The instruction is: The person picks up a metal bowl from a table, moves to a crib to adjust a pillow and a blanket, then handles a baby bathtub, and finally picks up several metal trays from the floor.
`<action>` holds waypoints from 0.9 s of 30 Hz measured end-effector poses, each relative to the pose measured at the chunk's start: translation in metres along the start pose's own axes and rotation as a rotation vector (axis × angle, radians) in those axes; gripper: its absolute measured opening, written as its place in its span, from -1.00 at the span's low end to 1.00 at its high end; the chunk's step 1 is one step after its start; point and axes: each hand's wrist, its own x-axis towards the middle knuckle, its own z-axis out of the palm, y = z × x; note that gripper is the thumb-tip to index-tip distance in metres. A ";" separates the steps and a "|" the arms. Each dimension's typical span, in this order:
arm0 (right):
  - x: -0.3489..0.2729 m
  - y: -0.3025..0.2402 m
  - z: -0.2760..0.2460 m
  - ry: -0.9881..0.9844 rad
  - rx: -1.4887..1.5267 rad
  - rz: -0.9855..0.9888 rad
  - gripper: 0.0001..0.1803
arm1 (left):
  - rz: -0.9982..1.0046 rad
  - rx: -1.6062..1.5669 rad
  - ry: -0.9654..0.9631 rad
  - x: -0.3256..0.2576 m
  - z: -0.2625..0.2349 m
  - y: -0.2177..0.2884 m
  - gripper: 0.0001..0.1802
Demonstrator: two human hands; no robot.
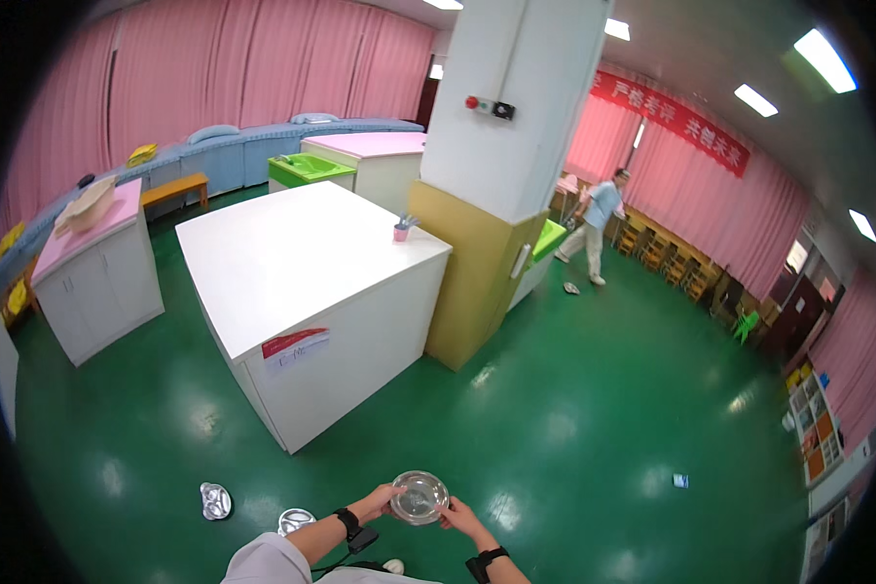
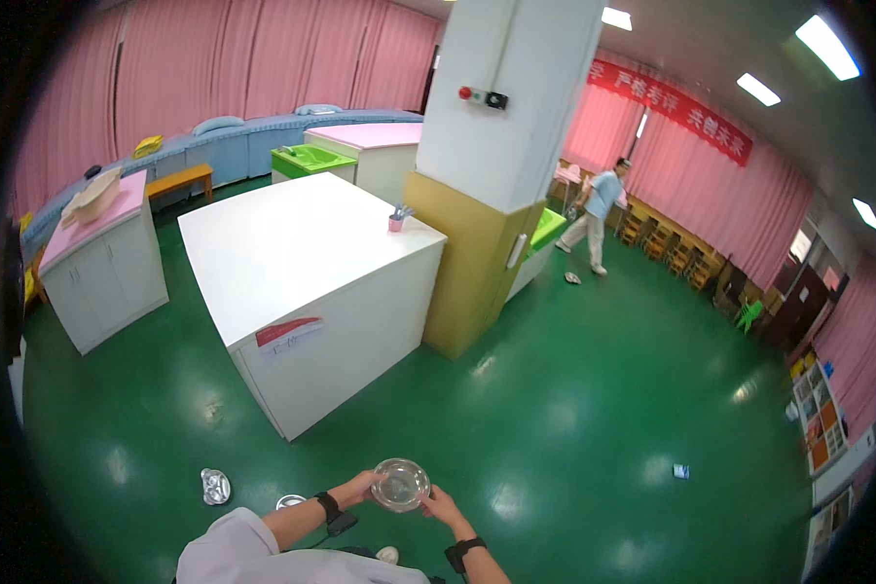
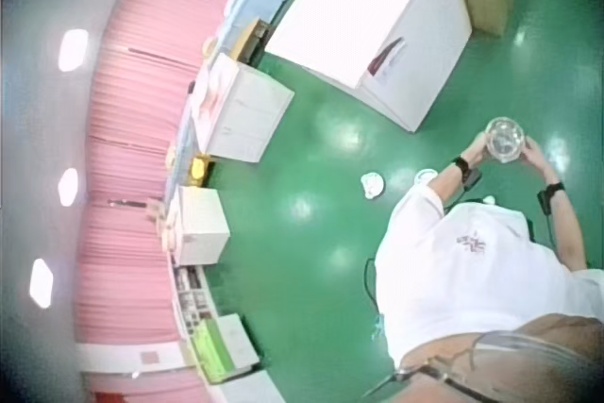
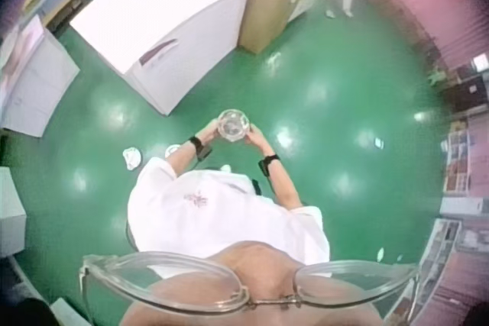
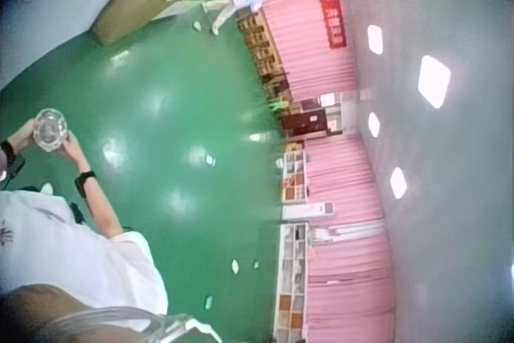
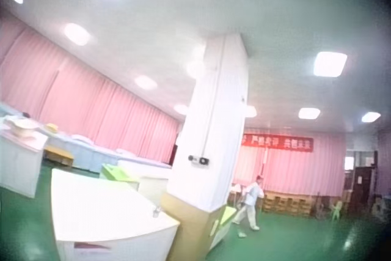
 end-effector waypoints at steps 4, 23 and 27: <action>0.098 -0.029 0.016 0.047 -0.059 -0.099 -0.71 | 0.033 0.143 0.086 0.029 -0.049 0.066 -0.55; 0.567 -0.347 -0.132 -0.103 -0.342 -0.579 -0.69 | 0.391 0.235 0.483 0.306 -0.166 0.439 -0.59; 0.672 -0.422 -0.112 -0.204 -0.269 -0.357 -0.71 | 0.412 0.333 0.617 0.344 -0.228 0.538 -0.64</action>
